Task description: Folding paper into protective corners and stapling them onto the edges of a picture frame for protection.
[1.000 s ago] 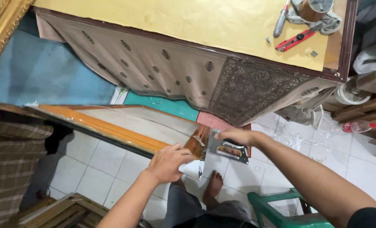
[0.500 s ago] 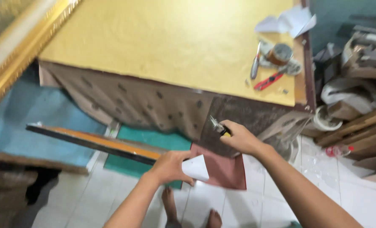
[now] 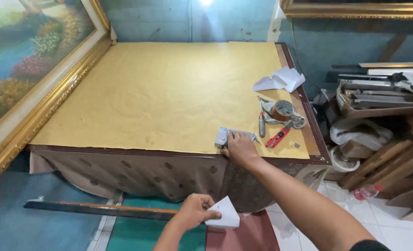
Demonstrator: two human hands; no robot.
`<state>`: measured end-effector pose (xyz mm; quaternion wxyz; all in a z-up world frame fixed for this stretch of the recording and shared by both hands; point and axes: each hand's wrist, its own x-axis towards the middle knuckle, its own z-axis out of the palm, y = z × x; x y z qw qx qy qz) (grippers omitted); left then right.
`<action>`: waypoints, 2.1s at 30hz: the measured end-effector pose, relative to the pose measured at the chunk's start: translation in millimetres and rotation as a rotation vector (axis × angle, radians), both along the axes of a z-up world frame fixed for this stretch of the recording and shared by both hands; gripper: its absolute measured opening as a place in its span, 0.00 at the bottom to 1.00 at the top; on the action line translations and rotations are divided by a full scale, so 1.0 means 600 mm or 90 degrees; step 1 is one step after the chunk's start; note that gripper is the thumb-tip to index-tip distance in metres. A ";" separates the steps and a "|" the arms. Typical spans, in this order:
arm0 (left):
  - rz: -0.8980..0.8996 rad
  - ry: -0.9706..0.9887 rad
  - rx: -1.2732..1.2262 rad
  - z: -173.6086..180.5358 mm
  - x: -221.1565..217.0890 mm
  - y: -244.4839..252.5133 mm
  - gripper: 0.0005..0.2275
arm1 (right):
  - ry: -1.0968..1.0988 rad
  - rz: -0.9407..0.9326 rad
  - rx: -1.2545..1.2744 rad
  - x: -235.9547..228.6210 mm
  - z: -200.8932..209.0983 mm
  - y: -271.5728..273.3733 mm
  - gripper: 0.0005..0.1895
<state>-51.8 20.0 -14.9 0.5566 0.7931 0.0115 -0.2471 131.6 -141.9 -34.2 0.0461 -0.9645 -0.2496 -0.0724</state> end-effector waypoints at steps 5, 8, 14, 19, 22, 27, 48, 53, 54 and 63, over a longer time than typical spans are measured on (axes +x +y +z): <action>0.008 -0.029 -0.061 -0.051 0.043 0.000 0.09 | -0.026 0.012 0.190 -0.050 0.035 0.018 0.25; 0.014 -0.021 -0.034 -0.042 0.061 0.000 0.09 | 0.255 -0.125 0.457 -0.160 0.116 0.014 0.18; -0.019 0.033 0.076 -0.024 0.094 -0.006 0.09 | 0.443 -0.243 0.468 -0.282 0.043 -0.035 0.29; -0.067 0.104 0.098 -0.027 0.116 -0.015 0.08 | 0.299 -0.054 0.446 -0.309 -0.022 -0.056 0.32; -0.095 0.181 0.224 -0.005 0.114 -0.031 0.08 | 0.204 -0.003 0.310 -0.304 -0.035 -0.066 0.25; -0.112 0.062 0.375 -0.064 0.093 -0.039 0.15 | 0.184 0.102 0.314 -0.314 -0.025 -0.072 0.15; 0.051 -0.537 0.595 -0.073 -0.084 -0.114 0.26 | 0.093 -0.028 0.022 -0.049 0.067 -0.032 0.30; 0.076 -0.568 0.571 -0.056 -0.086 -0.098 0.21 | 0.173 -0.095 -0.093 -0.010 0.106 0.011 0.42; 0.075 -0.568 0.569 -0.055 -0.097 -0.097 0.20 | 0.165 -0.088 -0.142 -0.010 0.106 0.015 0.42; 0.098 -0.596 0.526 -0.076 -0.134 -0.098 0.23 | 0.415 0.086 -0.031 -0.075 0.212 0.017 0.24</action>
